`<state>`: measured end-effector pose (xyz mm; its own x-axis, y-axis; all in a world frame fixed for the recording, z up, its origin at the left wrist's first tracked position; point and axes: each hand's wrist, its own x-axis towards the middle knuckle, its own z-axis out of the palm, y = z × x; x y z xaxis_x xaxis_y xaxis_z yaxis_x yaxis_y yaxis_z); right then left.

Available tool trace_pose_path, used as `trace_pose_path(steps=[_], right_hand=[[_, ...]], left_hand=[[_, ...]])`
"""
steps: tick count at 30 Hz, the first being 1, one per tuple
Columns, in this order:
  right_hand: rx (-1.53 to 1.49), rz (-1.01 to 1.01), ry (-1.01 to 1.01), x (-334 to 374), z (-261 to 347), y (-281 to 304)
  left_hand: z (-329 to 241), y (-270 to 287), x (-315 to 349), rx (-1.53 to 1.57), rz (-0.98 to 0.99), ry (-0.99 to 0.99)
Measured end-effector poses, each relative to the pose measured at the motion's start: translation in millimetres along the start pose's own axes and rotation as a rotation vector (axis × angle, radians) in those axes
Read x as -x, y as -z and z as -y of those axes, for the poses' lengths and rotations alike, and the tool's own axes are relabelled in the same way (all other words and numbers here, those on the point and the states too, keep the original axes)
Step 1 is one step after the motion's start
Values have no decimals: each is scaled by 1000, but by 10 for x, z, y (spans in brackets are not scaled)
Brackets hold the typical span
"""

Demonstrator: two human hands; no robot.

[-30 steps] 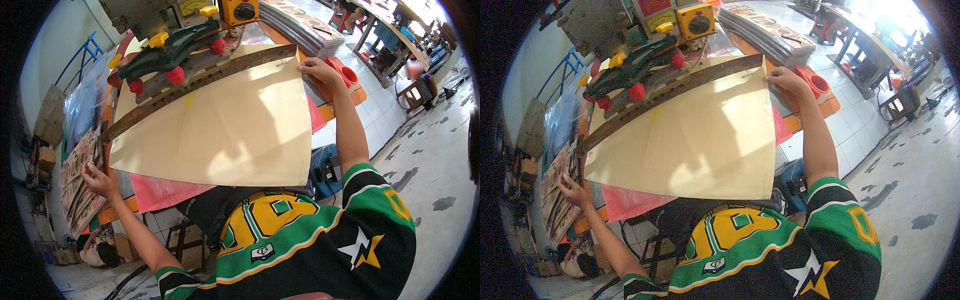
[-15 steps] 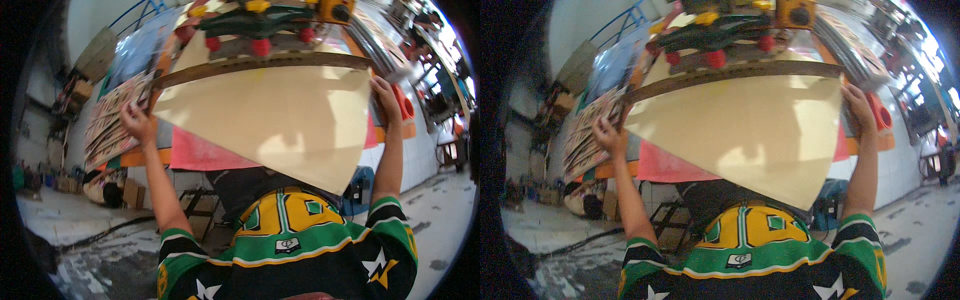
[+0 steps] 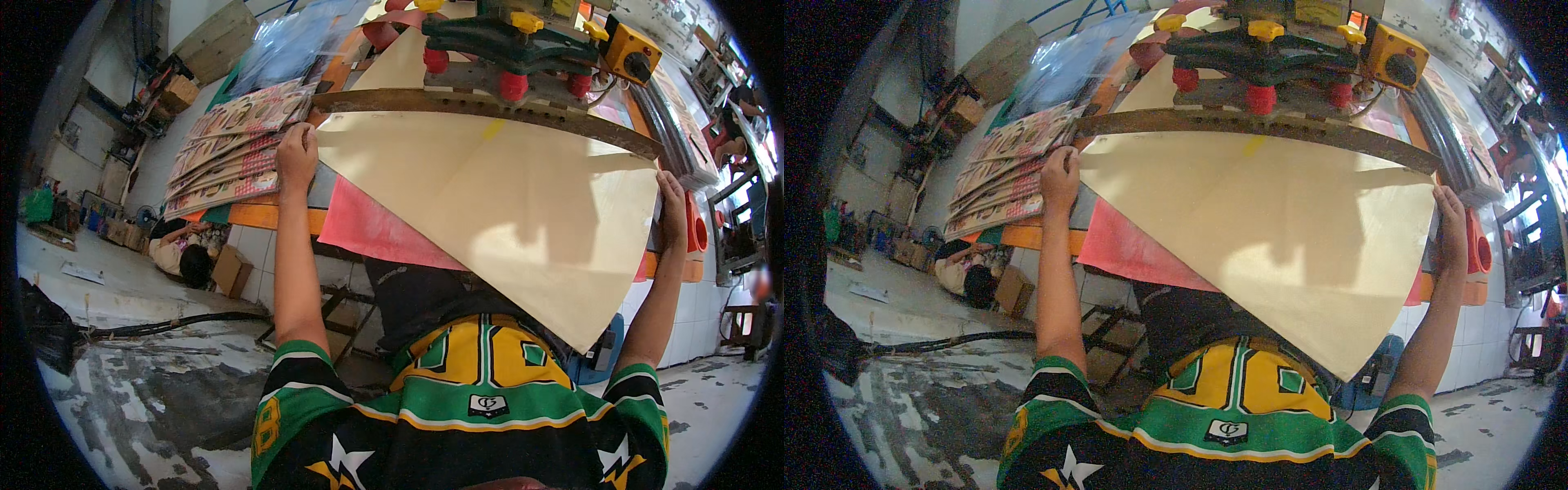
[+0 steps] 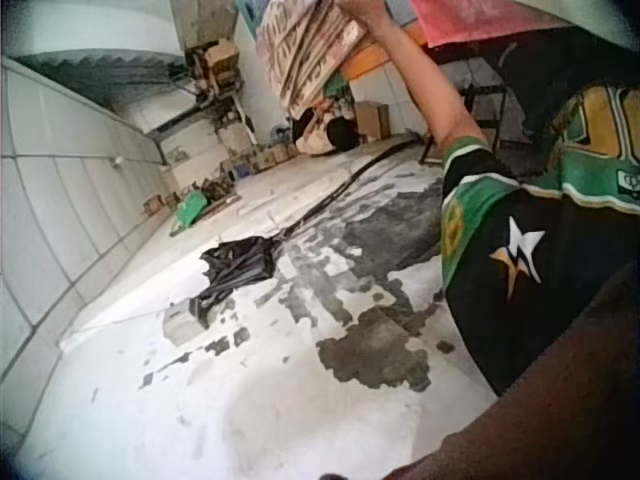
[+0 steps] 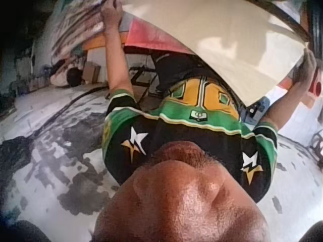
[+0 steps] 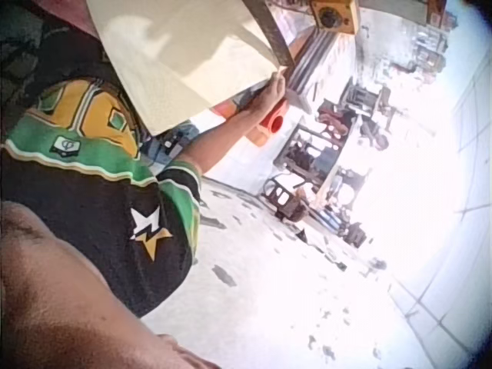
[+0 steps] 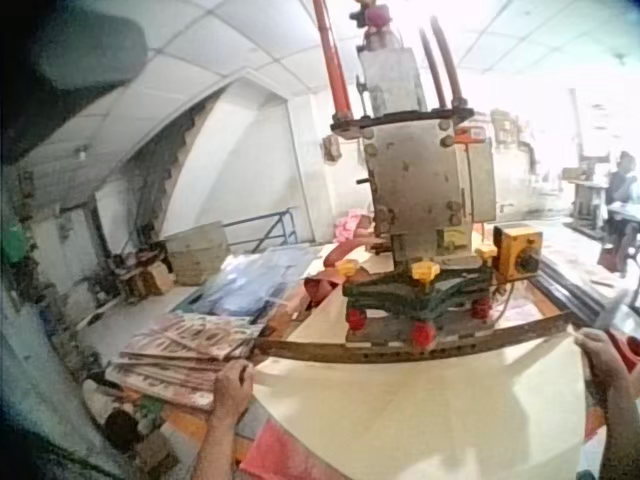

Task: The person aligns a yellow sheet under a manual press using a wooden guide, marks positions on the sheet, and then moves the sheet to a secondary position.

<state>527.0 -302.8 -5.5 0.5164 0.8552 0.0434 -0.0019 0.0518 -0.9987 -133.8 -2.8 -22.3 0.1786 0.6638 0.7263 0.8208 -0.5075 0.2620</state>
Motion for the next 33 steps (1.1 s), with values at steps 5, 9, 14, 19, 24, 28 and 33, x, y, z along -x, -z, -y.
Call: trace_pose_path(steps=[5, 9, 14, 19, 24, 28, 33], right_hand=[[63, -18, 71, -79, -81, 59], [130, -4, 58, -179, -202, 235], [167, -12, 89, -221, -274, 295], [177, -35, 107, -198, -244, 212], [157, 5, 116, -308, -354, 348], [219, 9, 136, -324, -370, 372], [327, -11, 194, -335, -393, 343]], left_hand=[[-64, -30, 29, -92, 85, 70], [-68, -101, 40, -181, 193, 100], [-71, -138, 19, -181, 221, 142], [-72, -167, 28, -197, 210, 168], [87, -217, 0, -87, 64, 53], [72, -194, -14, -189, 173, 116], [-5, -94, 6, -173, 161, 92]])
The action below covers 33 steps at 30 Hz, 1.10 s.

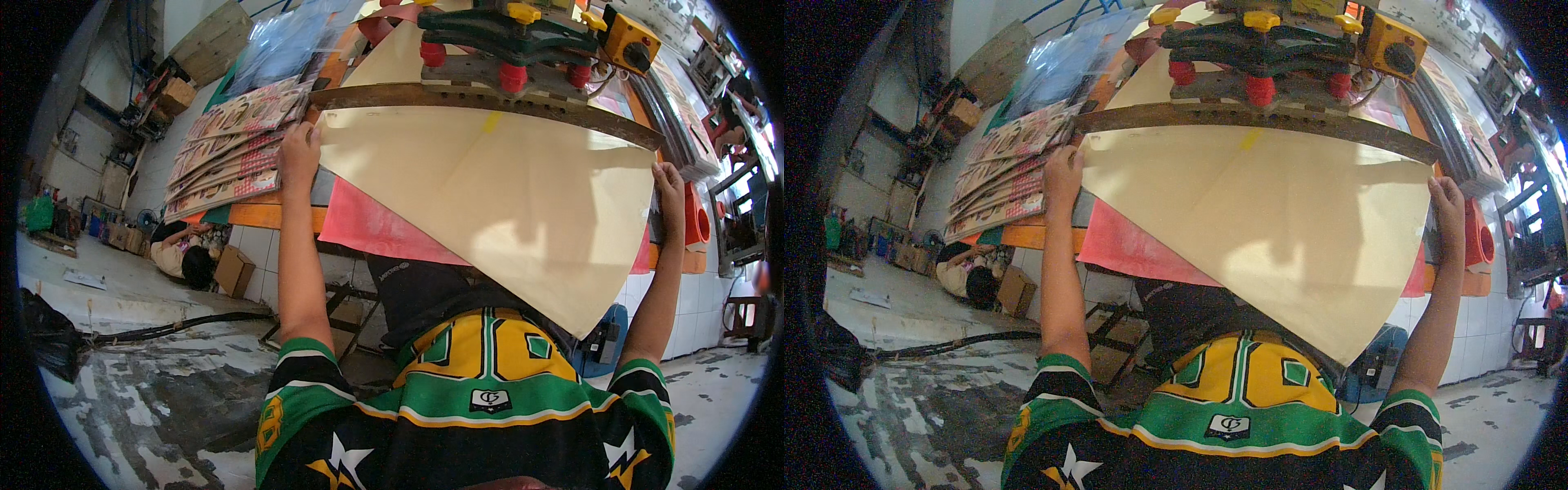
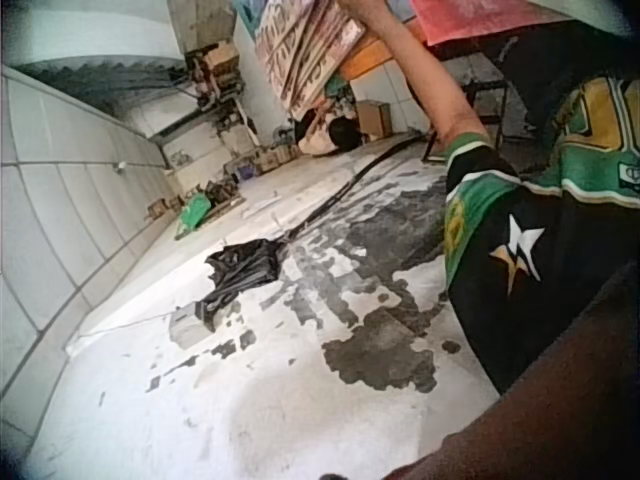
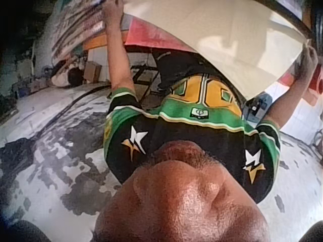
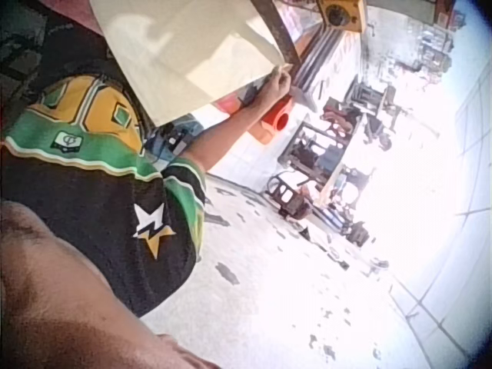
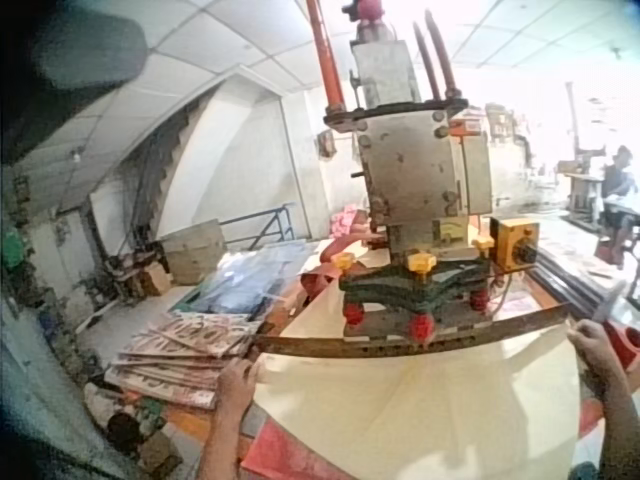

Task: The person aligns a yellow sheet under a manual press using a wooden guide, marks positions on the sheet, and then moves the sheet to a secondary position.

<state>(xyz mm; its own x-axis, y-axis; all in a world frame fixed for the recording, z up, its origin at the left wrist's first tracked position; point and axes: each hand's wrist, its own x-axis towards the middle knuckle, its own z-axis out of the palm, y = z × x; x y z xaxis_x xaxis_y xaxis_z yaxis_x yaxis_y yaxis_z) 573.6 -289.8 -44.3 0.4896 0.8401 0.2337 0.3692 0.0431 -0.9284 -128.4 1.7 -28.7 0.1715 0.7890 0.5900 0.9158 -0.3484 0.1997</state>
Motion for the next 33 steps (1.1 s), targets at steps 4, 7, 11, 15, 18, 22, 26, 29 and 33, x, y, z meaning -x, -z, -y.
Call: trace_pose_path(steps=[4, 7, 11, 15, 18, 22, 26, 29, 33], right_hand=[[24, 5, 32, -1, -25, 25], [12, 9, 19, -28, -86, 49], [83, -10, 51, -65, -151, 73], [103, -16, 70, -78, -180, 85], [50, -26, 51, -113, -272, 119], [170, -44, 77, -105, -269, 128], [120, -27, 106, -78, -217, 85], [131, -34, 92, -46, -135, 26], [104, -40, 39, -69, -186, 81]], left_hand=[[99, 5, 9, 89, -46, -35], [94, 15, -42, 174, -108, -114], [71, 12, -42, 151, -166, -134], [-64, 37, -28, -9, -243, -44], [-60, 60, -11, -28, -242, 13], [-95, 97, 15, -52, -217, 41], [36, 104, 37, 121, -232, -5], [25, 108, 114, 314, -229, 85], [-120, 84, 216, 921, -370, 518]])
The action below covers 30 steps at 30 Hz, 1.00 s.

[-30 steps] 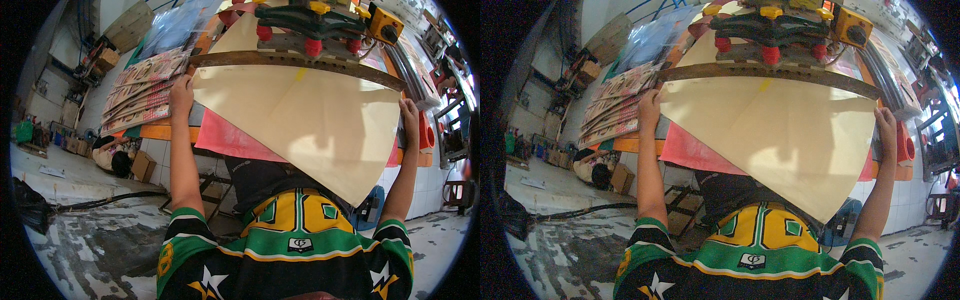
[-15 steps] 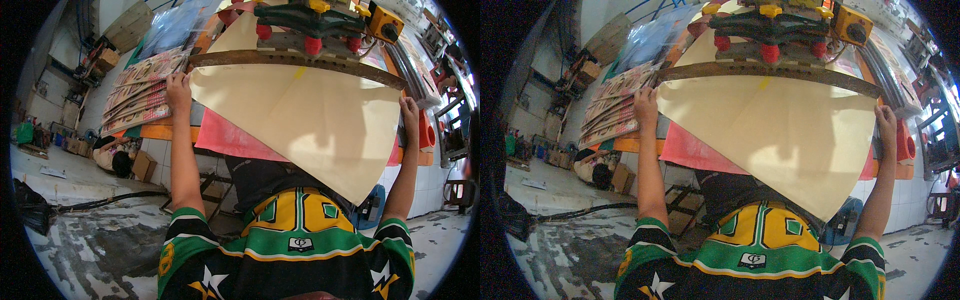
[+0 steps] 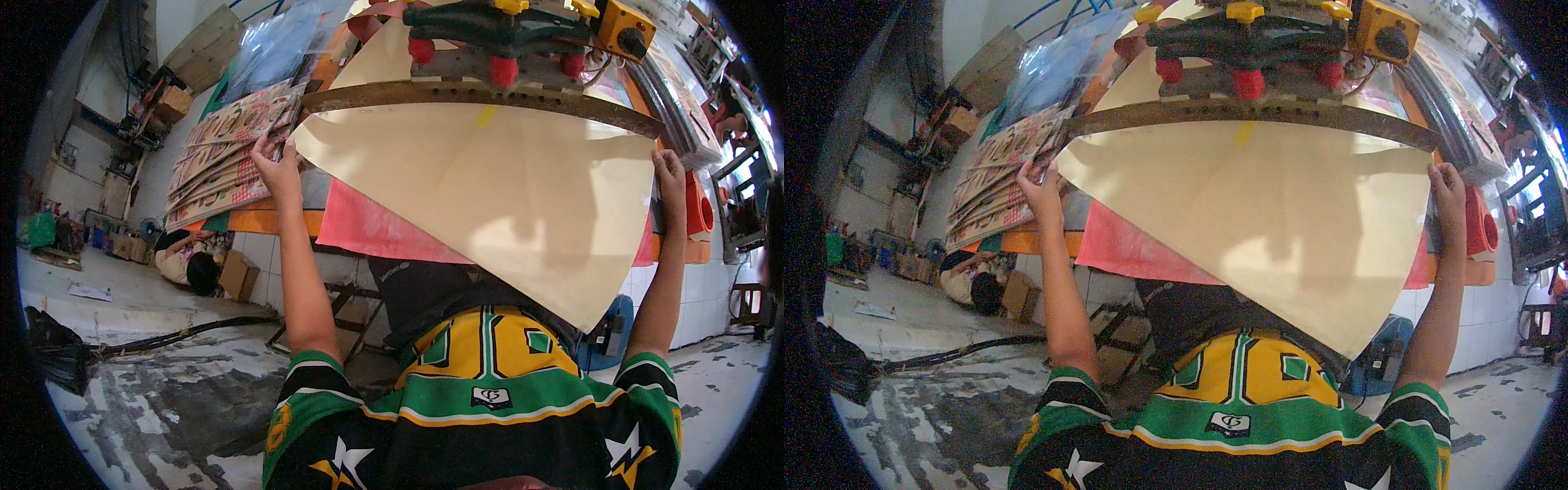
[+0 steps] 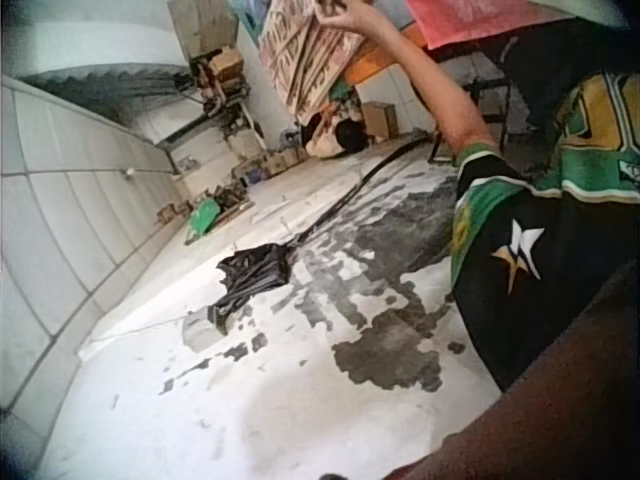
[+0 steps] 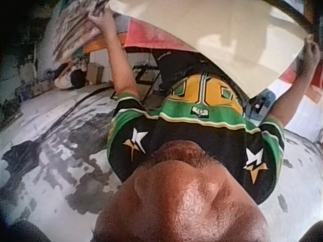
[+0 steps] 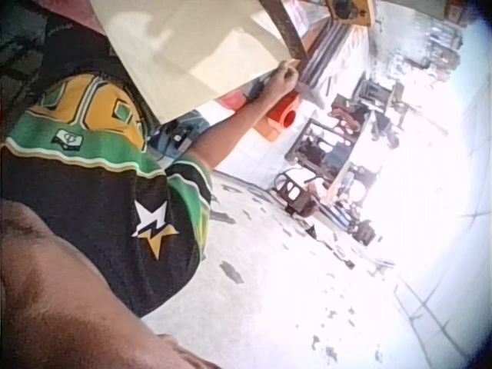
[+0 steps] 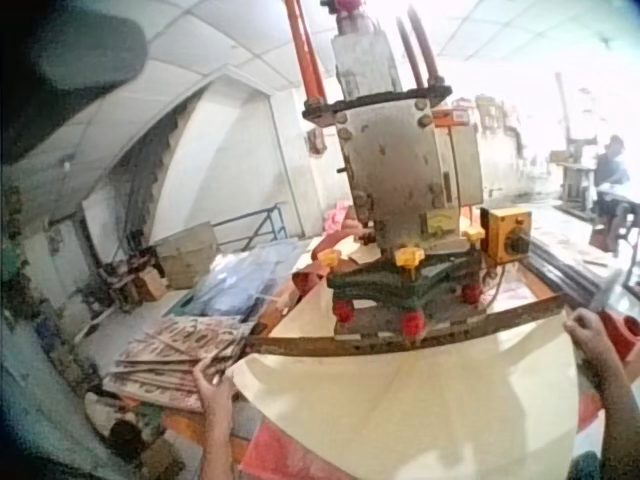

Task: The person aligns a yellow sheet under a manual press using a wooden guide, marks positions on the sheet, and then moves the sheet to a secondary position.

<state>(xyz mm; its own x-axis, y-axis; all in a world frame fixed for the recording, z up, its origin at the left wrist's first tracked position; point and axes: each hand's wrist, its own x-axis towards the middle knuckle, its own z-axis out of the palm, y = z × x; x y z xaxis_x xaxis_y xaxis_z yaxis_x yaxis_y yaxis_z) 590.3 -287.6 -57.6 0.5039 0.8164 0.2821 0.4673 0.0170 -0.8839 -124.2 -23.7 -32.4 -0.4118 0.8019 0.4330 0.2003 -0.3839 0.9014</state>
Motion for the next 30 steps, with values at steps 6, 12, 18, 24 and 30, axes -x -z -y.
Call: trace_pose_path(steps=[6, 12, 18, 24, 30], right_hand=[[14, -13, 21, -14, -75, 29], [96, -1, 77, -7, -46, 24], [59, 13, 55, -2, -27, 29], [69, -2, 49, -14, -12, 17], [13, -47, -25, -33, -93, 104]], left_hand=[[-43, 138, 56, -80, 258, 174], [78, 184, 39, -132, 418, 33], [83, 179, -18, -181, 366, 11], [-6, 131, -30, 461, 244, 186], [-543, -21, 268, 539, 266, 454]])
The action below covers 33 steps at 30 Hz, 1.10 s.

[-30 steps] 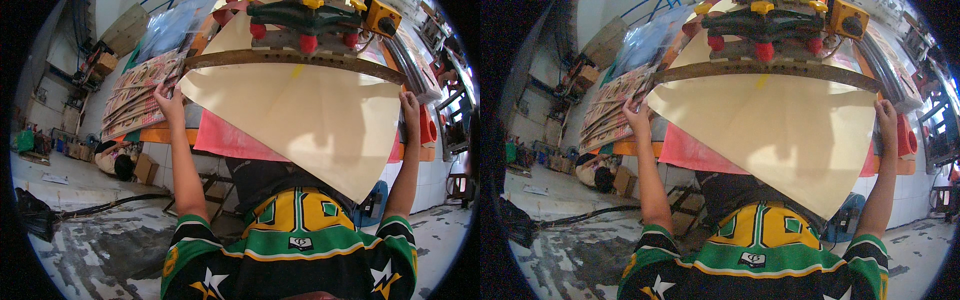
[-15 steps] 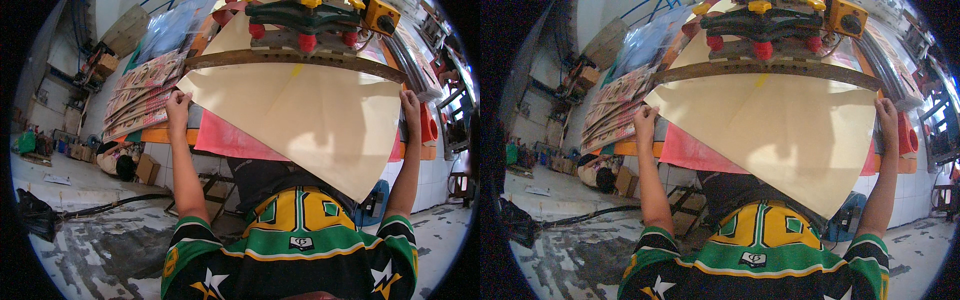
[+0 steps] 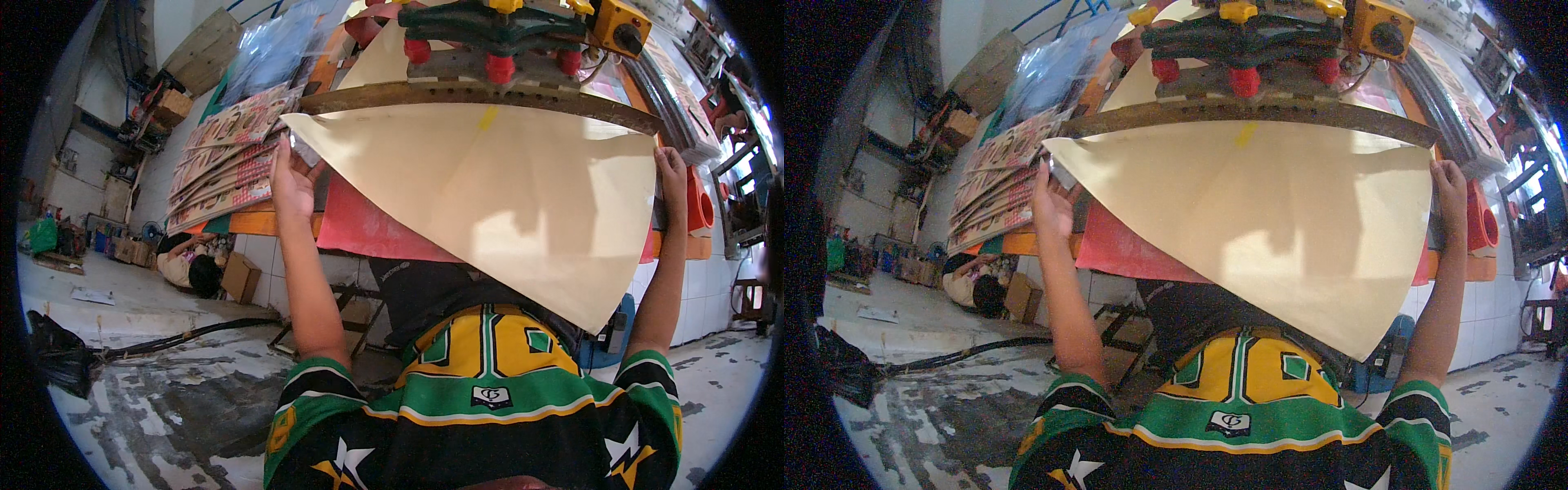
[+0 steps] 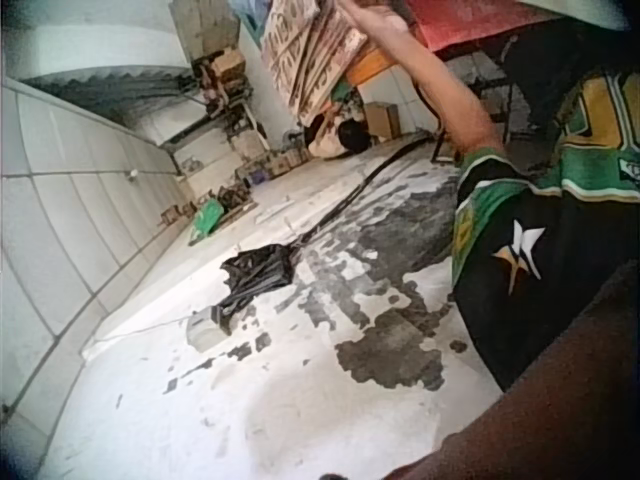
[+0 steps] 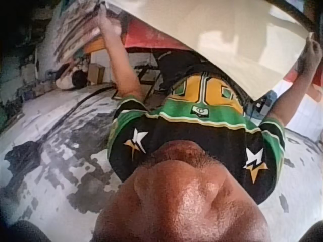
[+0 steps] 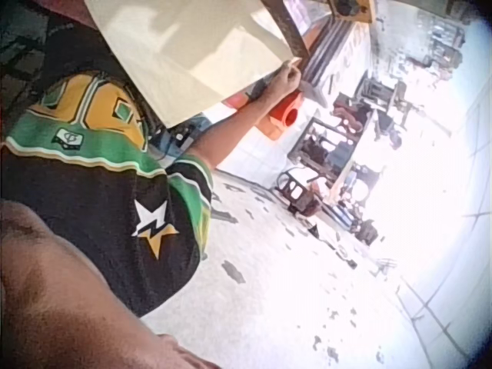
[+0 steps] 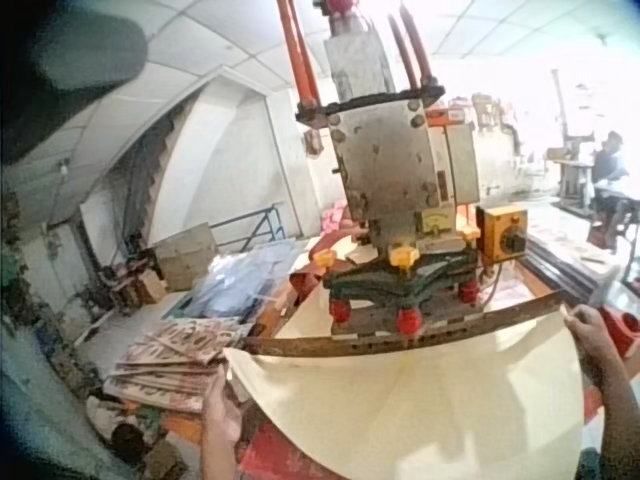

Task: The person aligns a yellow sheet under a manual press using a wooden guide, marks positions on the sheet, and then moves the sheet to a secondary position.

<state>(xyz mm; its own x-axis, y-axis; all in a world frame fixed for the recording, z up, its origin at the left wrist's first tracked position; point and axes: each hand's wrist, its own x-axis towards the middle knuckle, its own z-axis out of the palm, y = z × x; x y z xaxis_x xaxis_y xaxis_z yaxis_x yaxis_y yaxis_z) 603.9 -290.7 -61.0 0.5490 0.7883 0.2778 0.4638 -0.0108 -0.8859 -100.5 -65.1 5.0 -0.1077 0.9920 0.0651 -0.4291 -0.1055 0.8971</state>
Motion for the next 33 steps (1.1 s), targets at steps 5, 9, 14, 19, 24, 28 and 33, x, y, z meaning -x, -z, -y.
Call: trace_pose_path(steps=[5, 9, 14, 19, 24, 28, 33], right_hand=[[-88, -4, -14, 73, 180, -98], [-137, -19, -39, 91, 142, -30], [-160, 9, -52, 91, 105, 26], [-201, 22, -80, 223, 408, -140], [-217, 21, -93, 116, 186, -7], [-90, -28, -24, 217, 418, -21], [-107, 23, -39, 183, 335, -9]], left_hand=[[44, -18, 630, 14, 64, 191], [218, -164, 1057, -27, 225, 258], [327, -566, 1446, -117, 294, 305], [443, -712, 1655, -96, 232, 275], [209, -848, 2244, -184, 197, 69], [311, -479, 2571, -238, 168, -220], [268, -556, 2548, -913, -246, -1252]])
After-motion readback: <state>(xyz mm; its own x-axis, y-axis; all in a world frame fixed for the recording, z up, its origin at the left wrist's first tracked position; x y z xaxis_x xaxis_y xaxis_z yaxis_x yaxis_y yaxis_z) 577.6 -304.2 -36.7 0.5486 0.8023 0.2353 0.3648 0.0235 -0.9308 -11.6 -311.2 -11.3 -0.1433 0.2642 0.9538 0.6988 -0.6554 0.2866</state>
